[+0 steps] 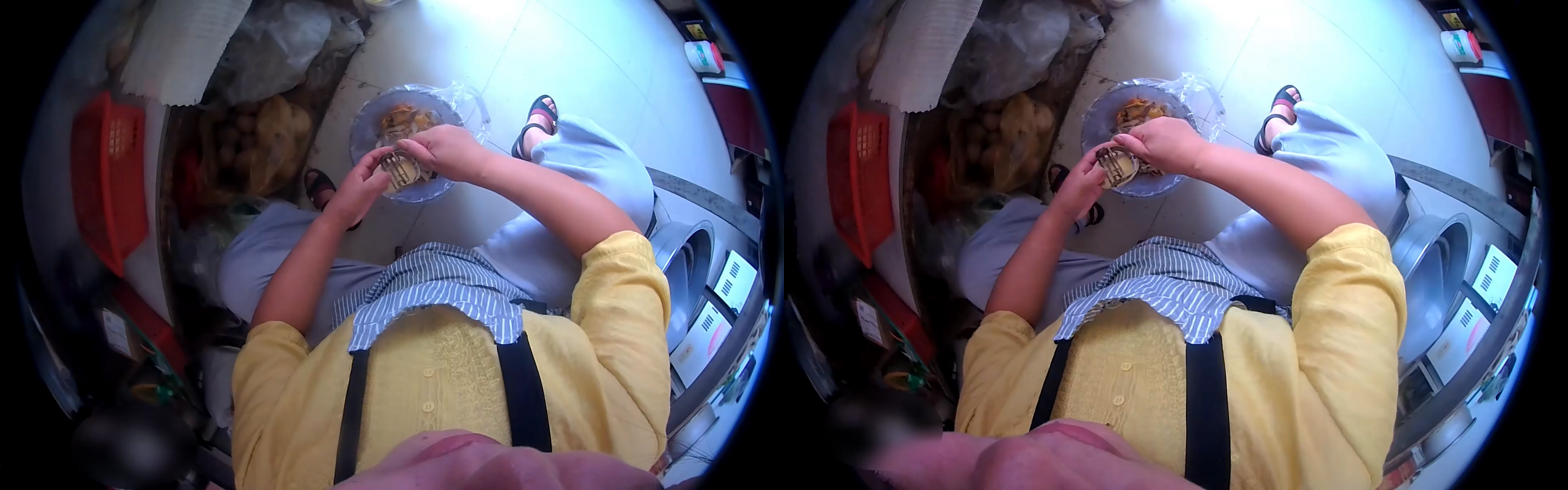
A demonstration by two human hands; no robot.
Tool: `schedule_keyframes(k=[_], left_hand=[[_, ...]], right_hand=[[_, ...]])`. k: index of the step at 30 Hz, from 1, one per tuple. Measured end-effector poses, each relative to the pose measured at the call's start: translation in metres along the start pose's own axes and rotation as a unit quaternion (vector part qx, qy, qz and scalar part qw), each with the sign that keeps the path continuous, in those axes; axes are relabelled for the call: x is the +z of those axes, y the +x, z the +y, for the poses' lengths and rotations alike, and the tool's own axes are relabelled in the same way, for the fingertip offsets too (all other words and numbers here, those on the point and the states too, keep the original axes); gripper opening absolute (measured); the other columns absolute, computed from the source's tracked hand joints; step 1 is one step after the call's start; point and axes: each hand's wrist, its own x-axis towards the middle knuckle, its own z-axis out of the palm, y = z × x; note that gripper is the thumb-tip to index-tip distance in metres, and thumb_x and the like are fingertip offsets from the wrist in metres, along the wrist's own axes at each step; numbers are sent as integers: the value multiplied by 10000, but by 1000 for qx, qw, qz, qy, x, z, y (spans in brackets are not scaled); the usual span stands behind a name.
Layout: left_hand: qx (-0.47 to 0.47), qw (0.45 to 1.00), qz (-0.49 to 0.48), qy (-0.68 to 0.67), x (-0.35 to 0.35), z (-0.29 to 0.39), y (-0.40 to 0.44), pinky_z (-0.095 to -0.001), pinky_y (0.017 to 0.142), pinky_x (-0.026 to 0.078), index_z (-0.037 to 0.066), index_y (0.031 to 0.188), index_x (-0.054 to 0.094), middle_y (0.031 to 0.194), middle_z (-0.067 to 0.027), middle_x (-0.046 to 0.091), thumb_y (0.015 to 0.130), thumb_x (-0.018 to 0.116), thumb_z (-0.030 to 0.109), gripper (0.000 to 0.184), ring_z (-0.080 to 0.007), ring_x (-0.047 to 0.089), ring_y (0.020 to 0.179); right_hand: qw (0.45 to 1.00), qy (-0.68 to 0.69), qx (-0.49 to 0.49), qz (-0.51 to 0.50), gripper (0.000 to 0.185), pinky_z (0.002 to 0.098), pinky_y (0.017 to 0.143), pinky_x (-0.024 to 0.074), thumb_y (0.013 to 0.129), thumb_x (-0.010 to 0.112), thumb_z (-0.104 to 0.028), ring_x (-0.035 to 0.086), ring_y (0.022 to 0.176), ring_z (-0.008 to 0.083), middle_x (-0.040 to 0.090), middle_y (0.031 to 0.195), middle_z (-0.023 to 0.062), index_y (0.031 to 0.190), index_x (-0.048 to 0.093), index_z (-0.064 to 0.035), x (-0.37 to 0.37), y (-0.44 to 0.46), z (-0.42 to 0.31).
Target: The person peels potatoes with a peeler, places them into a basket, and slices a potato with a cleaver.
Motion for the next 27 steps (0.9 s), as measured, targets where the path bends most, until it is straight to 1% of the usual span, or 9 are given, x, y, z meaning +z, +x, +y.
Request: schedule_keyframes(k=[3, 5, 9, 14, 16, 19, 22, 26, 27], left_hand=[[13, 999, -12, 46, 3, 6, -6, -321, 968, 386, 26, 1295, 368, 1260, -96, 459, 825, 504, 83, 493, -184, 469, 1148], [28, 997, -21, 70, 5, 21, -8, -344, 974, 393, 21, 1291, 373, 1267, -100, 463, 803, 508, 91, 511, -197, 473, 1159], [28, 999, -38, 13, -4, 19, -7, -342, 1004, 359, 20, 1326, 339, 1287, -108, 450, 809, 538, 131, 565, -206, 452, 1184], [33, 999, -19, -32, 5, 15, -8, -338, 1036, 316, 14, 1354, 306, 1315, -113, 430, 853, 563, 232, 604, -209, 430, 1208], [82, 991, 8, -104, 0, 3, -5, -339, 1042, 308, -5, 1345, 313, 1323, -112, 425, 867, 571, 343, 645, -201, 427, 1209], [88, 978, -51, -180, 7, 7, -7, -334, 1036, 322, -20, 1316, 331, 1304, -105, 432, 875, 569, 335, 614, -198, 442, 1187], [72, 982, -23, -175, 11, 9, -9, -368, 1015, 358, 22, 1318, 346, 1287, -97, 450, 856, 576, 414, 648, -196, 451, 1176], [21, 975, -41, -219, 9, 12, -12, -404, 970, 409, 62, 1317, 346, 1273, -86, 450, 847, 595, 406, 634, -197, 460, 1162], [36, 985, -24, -164, 8, 12, -12, -432, 970, 407, 72, 1325, 337, 1276, -93, 449, 830, 600, 447, 674, -205, 463, 1166]], right_hand=[[1000, -15, -22, -7, 481, 437, 674, 469, 906, 379, -474, 596, 764, 348, 632, 770, 145, 796, 666, -103, -5, 3, 25], [985, -141, 70, -69, 495, 430, 680, 468, 906, 377, -480, 596, 758, 348, 628, 765, 151, 787, 660, -91, -12, 4, 50], [994, 29, 101, -11, 486, 430, 692, 458, 905, 410, -467, 598, 742, 343, 620, 725, 147, 780, 648, -62, -5, -2, 36], [989, 99, 108, -30, 476, 432, 687, 459, 917, 406, -446, 590, 732, 361, 611, 727, 178, 774, 625, -48, -3, 0, 18], [990, 97, 104, -17, 476, 436, 685, 459, 918, 406, -444, 588, 732, 365, 612, 730, 180, 771, 624, -47, 1, 4, 22], [991, 87, 100, -3, 474, 441, 684, 458, 918, 406, -440, 585, 737, 374, 613, 741, 185, 767, 622, -46, 3, 5, 21], [992, 79, 93, 11, 471, 444, 686, 458, 915, 410, -439, 583, 746, 379, 613, 753, 190, 765, 622, -46, 4, 4, 20], [994, 72, 83, 8, 464, 442, 684, 461, 910, 416, -445, 585, 751, 375, 614, 761, 189, 763, 627, -58, -1, 5, 16], [994, 72, 83, 8, 464, 442, 684, 461, 910, 416, -445, 585, 751, 375, 614, 761, 189, 763, 627, -58, -4, 6, 12]])
